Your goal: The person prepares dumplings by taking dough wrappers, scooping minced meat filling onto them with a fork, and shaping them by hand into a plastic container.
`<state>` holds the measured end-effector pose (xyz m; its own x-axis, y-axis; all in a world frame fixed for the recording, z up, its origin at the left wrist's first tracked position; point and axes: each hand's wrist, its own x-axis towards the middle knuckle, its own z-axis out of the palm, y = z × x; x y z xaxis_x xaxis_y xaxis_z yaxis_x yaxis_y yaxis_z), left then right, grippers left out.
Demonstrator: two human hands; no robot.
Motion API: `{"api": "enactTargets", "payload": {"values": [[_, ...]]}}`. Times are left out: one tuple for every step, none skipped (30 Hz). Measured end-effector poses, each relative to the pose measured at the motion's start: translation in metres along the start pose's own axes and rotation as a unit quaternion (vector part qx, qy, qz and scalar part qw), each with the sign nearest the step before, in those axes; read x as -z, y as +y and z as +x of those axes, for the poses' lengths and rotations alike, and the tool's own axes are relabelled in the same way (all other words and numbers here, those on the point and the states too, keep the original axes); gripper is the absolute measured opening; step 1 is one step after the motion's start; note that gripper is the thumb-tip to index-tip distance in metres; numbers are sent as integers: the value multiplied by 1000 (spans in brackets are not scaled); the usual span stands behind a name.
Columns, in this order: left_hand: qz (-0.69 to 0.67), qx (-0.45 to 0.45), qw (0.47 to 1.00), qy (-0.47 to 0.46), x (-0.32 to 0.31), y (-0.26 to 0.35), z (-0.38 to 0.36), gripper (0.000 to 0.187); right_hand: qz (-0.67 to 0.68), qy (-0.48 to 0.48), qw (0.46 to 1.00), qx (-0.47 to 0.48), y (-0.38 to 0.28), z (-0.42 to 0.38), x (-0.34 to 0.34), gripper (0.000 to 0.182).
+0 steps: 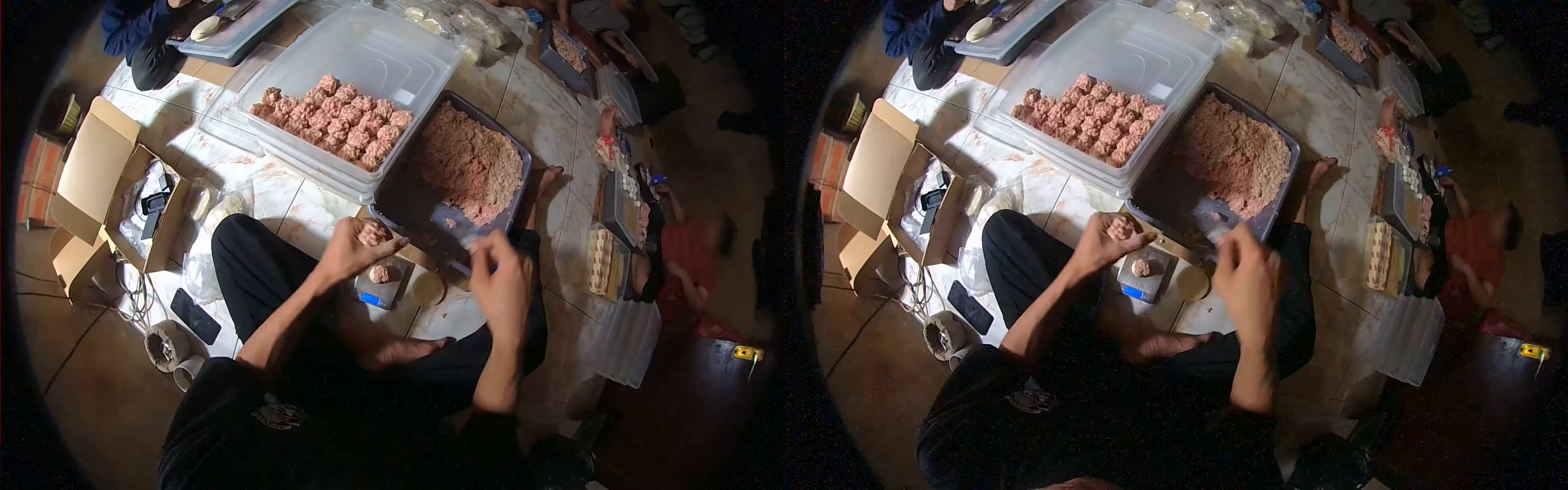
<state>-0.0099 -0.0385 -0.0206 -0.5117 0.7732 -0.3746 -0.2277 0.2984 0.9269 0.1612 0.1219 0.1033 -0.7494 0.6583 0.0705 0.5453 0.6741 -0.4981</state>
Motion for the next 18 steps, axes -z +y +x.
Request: {"api": "enactTargets", "payload": {"values": [[52, -60, 997, 12, 9, -7, 2, 28, -38, -9, 999, -16, 24, 16, -12, 10], [58, -118, 991, 13, 10, -7, 1, 28, -75, -19, 996, -34, 54, 29, -30, 9], [61, -176, 982, 15, 9, -8, -5, 28, -112, -61, 990, -59, 81, 38, -49, 10], [63, -235, 970, 23, 8, -9, -10, 28, -150, -103, 980, -77, 105, 48, -69, 11], [-28, -192, 980, 50, 3, -11, -13, 29, -174, -100, 977, -76, 130, 58, -97, 11], [-44, -154, 987, 21, 4, -7, -13, 29, -198, -100, 972, -76, 155, 62, -126, 11], [-64, -114, 991, -8, 3, -1, -16, 29, -225, -102, 966, -77, 167, 63, -139, 11], [-84, -71, 993, -37, 1, 0, -20, 28, -202, -92, 973, -62, 168, 61, -140, 11], [-54, -97, 993, -24, -5, -20, -16, 28, -177, -79, 980, -49, 164, 59, -143, 11], [-28, -86, 996, -16, -7, -30, -16, 26, -152, -59, 986, -30, 157, 66, -143, 11], [-36, -115, 993, -19, -5, -30, -13, 23, -137, -71, 986, -64, 124, 62, -119, 11], [-44, -137, 989, -25, -5, -31, -16, 21, -116, -70, 989, -53, 106, 56, -103, 11], [-26, -140, 990, -8, -5, -36, -16, 22, -94, -67, 992, -42, 92, 52, -90, 11], [-7, -146, 989, 11, -6, -43, -11, 24, -72, -61, 995, -28, 78, 50, -76, 13], [11, -152, 988, 31, -6, -46, -8, 26, -43, -59, 997, -3, 61, 43, -60, 13], [24, -157, 987, 32, -6, -41, -4, 27, -13, -58, 998, 22, 42, 33, -44, 14], [36, -162, 986, 33, -10, -32, 3, 28, 4, -81, 996, 25, 16, 22, -25, 16], [48, -165, 985, 33, -15, -27, 5, 30, 20, -104, 994, 27, -6, 11, -12, 17]]}}
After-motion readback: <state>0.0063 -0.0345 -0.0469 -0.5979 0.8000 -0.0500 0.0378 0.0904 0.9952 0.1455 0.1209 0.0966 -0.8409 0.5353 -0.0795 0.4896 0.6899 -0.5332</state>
